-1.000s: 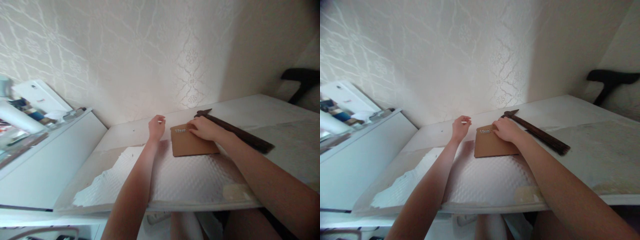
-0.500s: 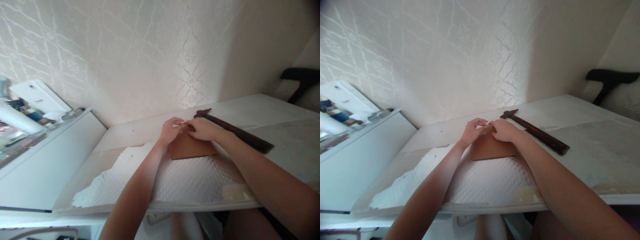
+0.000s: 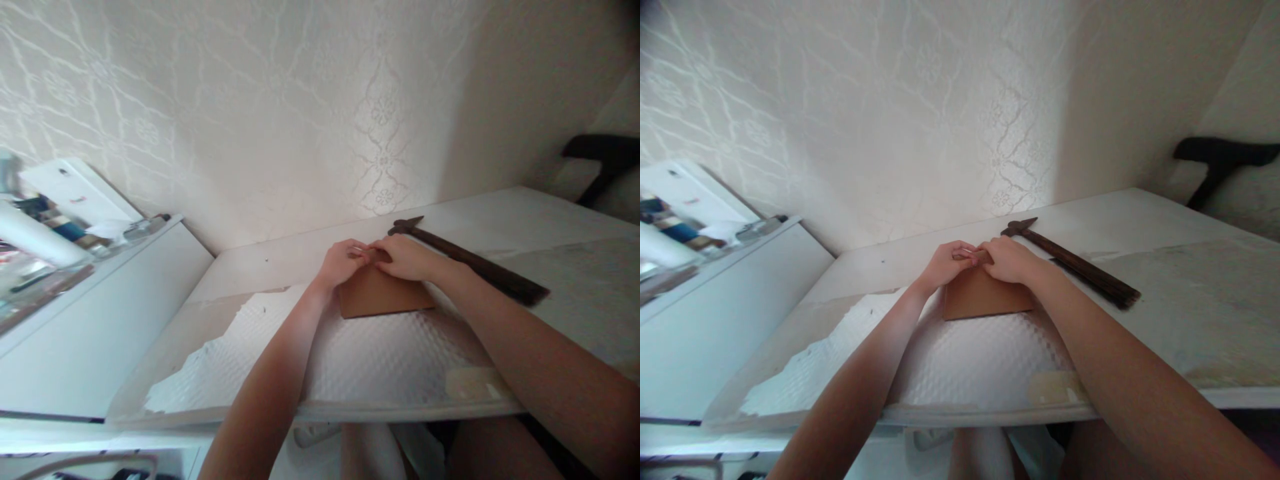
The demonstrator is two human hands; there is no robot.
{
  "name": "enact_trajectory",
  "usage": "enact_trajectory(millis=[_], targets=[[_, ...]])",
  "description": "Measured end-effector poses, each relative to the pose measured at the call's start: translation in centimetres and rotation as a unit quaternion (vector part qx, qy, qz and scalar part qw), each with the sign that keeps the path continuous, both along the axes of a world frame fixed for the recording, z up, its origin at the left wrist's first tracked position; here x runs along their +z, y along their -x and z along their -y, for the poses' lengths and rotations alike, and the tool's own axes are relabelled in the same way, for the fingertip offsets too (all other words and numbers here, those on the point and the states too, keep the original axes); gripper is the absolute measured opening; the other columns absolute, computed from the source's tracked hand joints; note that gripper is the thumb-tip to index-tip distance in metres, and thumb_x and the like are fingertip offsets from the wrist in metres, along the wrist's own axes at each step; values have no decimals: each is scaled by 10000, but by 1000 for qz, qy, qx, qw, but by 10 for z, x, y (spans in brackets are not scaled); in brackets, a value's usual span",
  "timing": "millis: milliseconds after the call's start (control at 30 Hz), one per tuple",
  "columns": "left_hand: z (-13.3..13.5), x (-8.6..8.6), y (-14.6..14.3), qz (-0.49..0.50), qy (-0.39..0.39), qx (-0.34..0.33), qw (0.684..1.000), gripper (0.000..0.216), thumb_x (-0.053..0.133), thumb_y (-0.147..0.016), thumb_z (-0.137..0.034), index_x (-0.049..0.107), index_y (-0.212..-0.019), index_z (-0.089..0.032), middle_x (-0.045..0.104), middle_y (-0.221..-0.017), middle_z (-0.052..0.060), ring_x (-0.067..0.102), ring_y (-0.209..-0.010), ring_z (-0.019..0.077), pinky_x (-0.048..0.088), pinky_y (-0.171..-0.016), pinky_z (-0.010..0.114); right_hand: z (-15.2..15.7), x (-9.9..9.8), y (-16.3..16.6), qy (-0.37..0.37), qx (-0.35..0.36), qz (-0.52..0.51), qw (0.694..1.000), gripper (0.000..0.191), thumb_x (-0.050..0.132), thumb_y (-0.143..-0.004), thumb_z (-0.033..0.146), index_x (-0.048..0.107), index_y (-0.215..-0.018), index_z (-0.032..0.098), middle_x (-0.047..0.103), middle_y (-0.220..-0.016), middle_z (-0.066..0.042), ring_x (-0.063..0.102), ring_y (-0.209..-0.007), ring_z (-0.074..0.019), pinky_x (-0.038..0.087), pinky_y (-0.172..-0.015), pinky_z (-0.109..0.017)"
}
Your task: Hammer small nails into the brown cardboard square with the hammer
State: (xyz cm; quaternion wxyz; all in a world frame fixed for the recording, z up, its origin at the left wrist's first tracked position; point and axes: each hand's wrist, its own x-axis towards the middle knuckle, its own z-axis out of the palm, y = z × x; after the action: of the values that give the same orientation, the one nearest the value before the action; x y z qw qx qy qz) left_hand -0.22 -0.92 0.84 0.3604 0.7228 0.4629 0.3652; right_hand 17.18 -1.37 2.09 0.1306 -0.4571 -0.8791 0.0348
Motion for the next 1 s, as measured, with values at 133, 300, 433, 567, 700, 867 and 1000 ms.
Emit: enact_trajectory(millis=[133,300,433,567,700,867,1000], targets=[[-1,-1,0,1,11,-1,1000,193,681,-684,-146,657,-875,-160,718,-780,45,667,-783,155,489,-787,280,0,0,0,0,0,4,1000,379,517,-801,269,609,-1152,160,667,-1031,-114,593,-970,-237,414,-839,-306],[0,1,0,25,25,-2,999,185,676,-686,-133,655,-868,-156,719,-783,49,666,-795,159,488,-795,289,1,1,0,-1,-3,6,1000,381,520,-796,267,611,-1149,156,666,-1029,-117,592,-959,-240,413,-843,-313],[0,1,0,16,28,-4,999,191,683,-675,-124,656,-862,-151,719,-769,51,666,-791,166,485,-801,297,1,1,0,-3,0,5,1000,374,515,-794,257,616,-1140,157,671,-1014,-115,597,-952,-238,415,-830,-308],[0,0,0,0,27,-7,1000,186,686,-680,-141,662,-863,-161,720,-764,43,667,-801,170,480,-818,304,0,0,0,-10,-2,7,1000,377,506,-803,267,615,-1146,155,672,-1006,-118,596,-948,-246,420,-813,-311],[-1,-1,0,1,23,-3,1000,169,686,-684,-150,664,-851,-163,720,-763,45,667,-807,175,479,-811,303,0,-1,-1,-15,-1,10,1000,385,510,-813,282,613,-1160,150,673,-998,-123,602,-925,-240,422,-802,-307],[-3,-2,0,-5,20,-4,1000,176,679,-689,-144,664,-864,-154,715,-778,58,658,-795,169,477,-789,296,-1,-2,-1,-17,3,7,1000,389,513,-815,275,612,-1168,146,670,-1028,-123,597,-955,-235,416,-829,-304],[-2,0,1,-16,25,-4,1000,186,659,-698,-129,662,-884,-140,709,-795,68,650,-790,164,473,-774,289,0,0,-2,-11,4,13,1000,391,510,-812,272,615,-1165,143,670,-1033,-125,597,-955,-241,418,-836,-314]])
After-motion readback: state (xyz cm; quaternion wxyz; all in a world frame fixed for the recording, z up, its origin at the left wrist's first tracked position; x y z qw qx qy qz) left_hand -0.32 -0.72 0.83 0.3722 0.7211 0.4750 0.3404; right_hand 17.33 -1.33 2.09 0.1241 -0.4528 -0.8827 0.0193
